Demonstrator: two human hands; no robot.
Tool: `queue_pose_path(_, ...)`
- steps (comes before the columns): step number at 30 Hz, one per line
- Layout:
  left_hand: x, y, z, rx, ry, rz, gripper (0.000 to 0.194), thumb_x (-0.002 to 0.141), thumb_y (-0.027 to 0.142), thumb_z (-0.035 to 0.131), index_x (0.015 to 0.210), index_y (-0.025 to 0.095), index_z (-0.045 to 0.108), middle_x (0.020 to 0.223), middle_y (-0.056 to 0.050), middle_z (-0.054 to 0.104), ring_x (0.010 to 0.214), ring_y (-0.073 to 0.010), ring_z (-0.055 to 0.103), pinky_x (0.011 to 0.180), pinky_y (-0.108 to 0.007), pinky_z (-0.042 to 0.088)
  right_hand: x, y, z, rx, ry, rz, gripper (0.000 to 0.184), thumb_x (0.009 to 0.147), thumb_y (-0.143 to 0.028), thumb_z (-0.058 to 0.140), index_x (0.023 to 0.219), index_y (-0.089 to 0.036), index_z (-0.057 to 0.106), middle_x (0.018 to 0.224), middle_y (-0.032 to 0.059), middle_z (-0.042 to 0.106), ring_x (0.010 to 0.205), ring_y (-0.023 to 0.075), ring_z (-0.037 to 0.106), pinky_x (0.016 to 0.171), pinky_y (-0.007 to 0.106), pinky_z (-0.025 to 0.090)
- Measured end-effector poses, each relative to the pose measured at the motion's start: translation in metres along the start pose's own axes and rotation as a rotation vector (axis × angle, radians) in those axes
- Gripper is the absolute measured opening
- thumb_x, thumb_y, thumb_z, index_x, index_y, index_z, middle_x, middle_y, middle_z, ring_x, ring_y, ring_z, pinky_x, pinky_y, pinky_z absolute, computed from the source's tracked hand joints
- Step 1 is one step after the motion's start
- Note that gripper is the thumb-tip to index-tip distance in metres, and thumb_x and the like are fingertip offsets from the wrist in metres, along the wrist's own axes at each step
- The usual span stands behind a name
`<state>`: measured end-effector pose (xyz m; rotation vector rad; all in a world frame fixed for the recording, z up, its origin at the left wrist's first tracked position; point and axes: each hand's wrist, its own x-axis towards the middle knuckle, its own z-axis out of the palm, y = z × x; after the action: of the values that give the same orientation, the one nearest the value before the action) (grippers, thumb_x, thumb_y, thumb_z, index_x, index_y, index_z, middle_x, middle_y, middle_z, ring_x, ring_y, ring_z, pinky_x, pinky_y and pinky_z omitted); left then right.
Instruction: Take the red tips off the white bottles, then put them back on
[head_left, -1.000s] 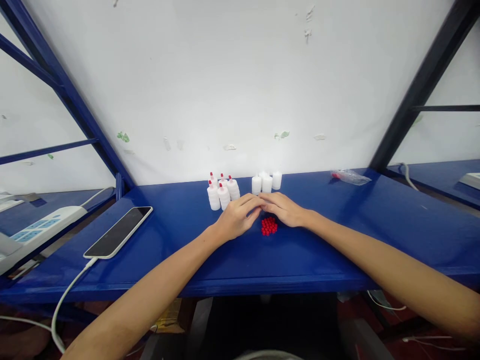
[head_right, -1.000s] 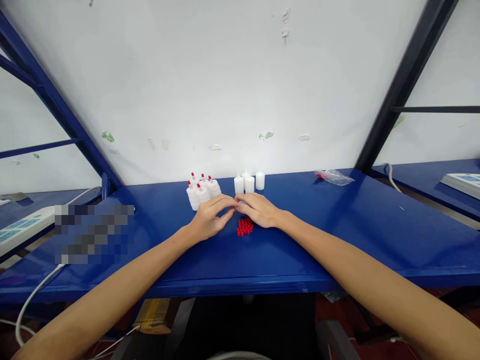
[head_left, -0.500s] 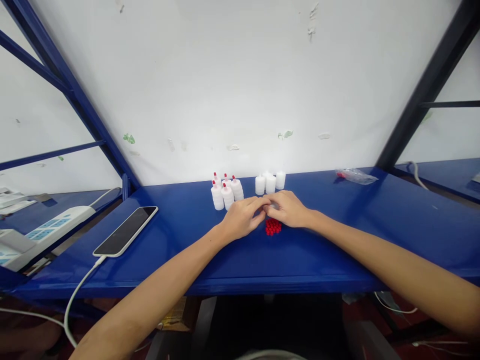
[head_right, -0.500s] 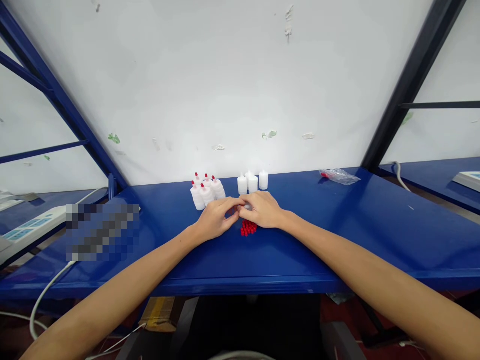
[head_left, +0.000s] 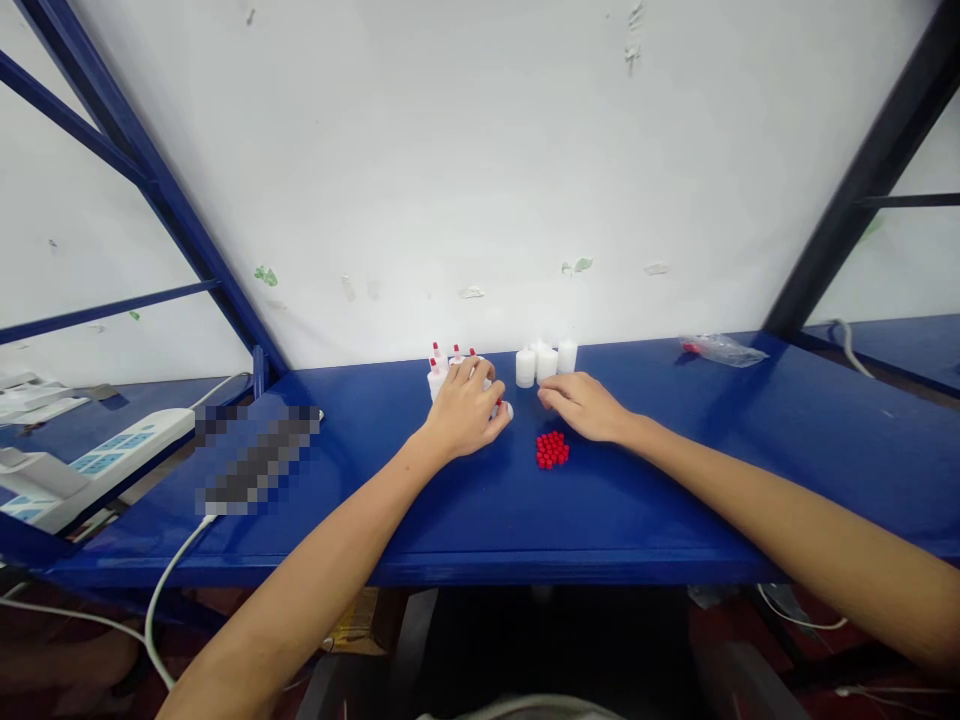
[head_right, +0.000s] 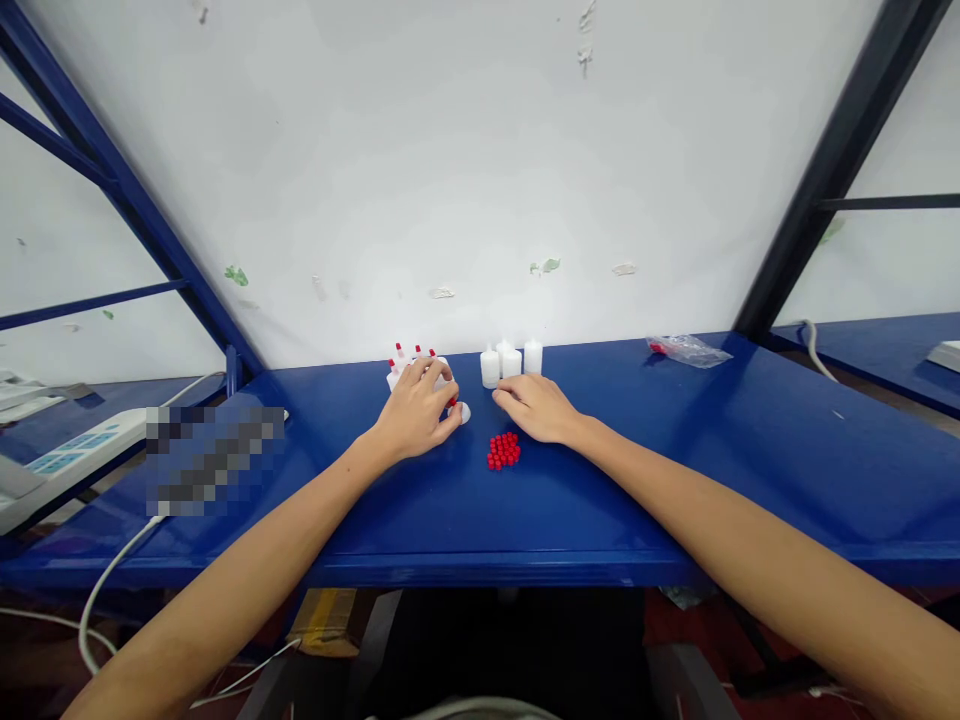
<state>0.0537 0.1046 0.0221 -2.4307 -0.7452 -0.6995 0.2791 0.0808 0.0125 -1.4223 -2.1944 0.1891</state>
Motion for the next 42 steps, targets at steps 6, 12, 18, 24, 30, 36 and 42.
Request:
queue_pose_path(6,-0.005,-0.003,0.006,0.109,-0.087,-0.011,0.023,0.083,0.033,0.059,0.086,0.013,0.071,0.124,-0.018,0.054,0.125,-0.0394,0.042,0.106,-0.058,0.030,0.004,0.006,0.004,0.086,0.045,-0.048,0.032,0.092,-0.035,0.043,0.071,-0.017,0.061,0.076,0.0040,0.063,0.070,0.0167,0.055,0.068,0.028,0.035)
queue_pose_path(12,-0.001,0.003,-0.001,-0.132,-0.054,0.161,0.023,0.088,0.025,0.052,0.105,0.017,0.066,0.120,-0.013,0.058,0.118,-0.0315,0.047,0.102,-0.049,0.038,0.003,0.006,0.005,0.216,0.053,0.024,0.023,0.091,-0.039,0.048,0.090,-0.020,0.060,0.075,0.0010,0.065,0.068,0.0168,0.056,0.065,0.028,0.037)
queue_pose_path(18,-0.002,0.017,0.004,-0.391,-0.242,0.257,0.028,0.095,0.026,0.046,0.116,0.015,0.062,0.104,-0.009,0.064,0.093,-0.0207,0.058,0.087,-0.034,0.047,0.003,0.009,0.007,0.140,0.076,0.117,0.024,0.092,-0.040,0.046,0.091,-0.021,0.060,0.078,0.0019,0.067,0.073,0.0187,0.059,0.068,0.028,0.037)
queue_pose_path(24,-0.005,0.021,0.009,-0.450,-0.325,0.201,0.032,0.097,0.028,0.047,0.124,0.017,0.059,0.109,-0.009,0.063,0.099,-0.0212,0.059,0.089,-0.034,0.047,0.004,0.007,0.005,0.223,0.088,0.059,0.027,0.091,-0.041,0.045,0.086,-0.019,0.060,0.079,0.0013,0.065,0.072,0.0167,0.056,0.069,0.028,0.037)
queue_pose_path(30,-0.004,0.018,0.010,-0.505,-0.356,0.121,0.032,0.097,0.033,0.047,0.123,0.018,0.060,0.108,-0.009,0.061,0.101,-0.0219,0.058,0.090,-0.035,0.047,0.004,0.001,0.004,0.242,0.082,0.083,0.031,0.090,-0.045,0.046,0.083,-0.018,0.062,0.076,0.0004,0.063,0.067,0.0153,0.052,0.067,0.028,0.035)
queue_pose_path(36,-0.004,0.016,0.011,-0.522,-0.367,0.097,0.034,0.097,0.035,0.047,0.125,0.019,0.059,0.109,-0.008,0.060,0.101,-0.0222,0.056,0.091,-0.036,0.047,0.003,0.002,0.006,0.208,0.072,0.105,0.028,0.090,-0.041,0.047,0.081,-0.019,0.062,0.079,0.0007,0.065,0.070,0.0158,0.055,0.066,0.028,0.034)
queue_pose_path(42,-0.003,0.018,0.012,-0.544,-0.375,0.114,0.036,0.098,0.035,0.047,0.128,0.020,0.060,0.110,-0.009,0.059,0.102,-0.0219,0.055,0.093,-0.036,0.046,0.003,0.003,0.006,0.149,0.050,0.110,0.027,0.090,-0.040,0.048,0.084,-0.019,0.064,0.081,0.0026,0.068,0.072,0.0166,0.056,0.066,0.028,0.034)
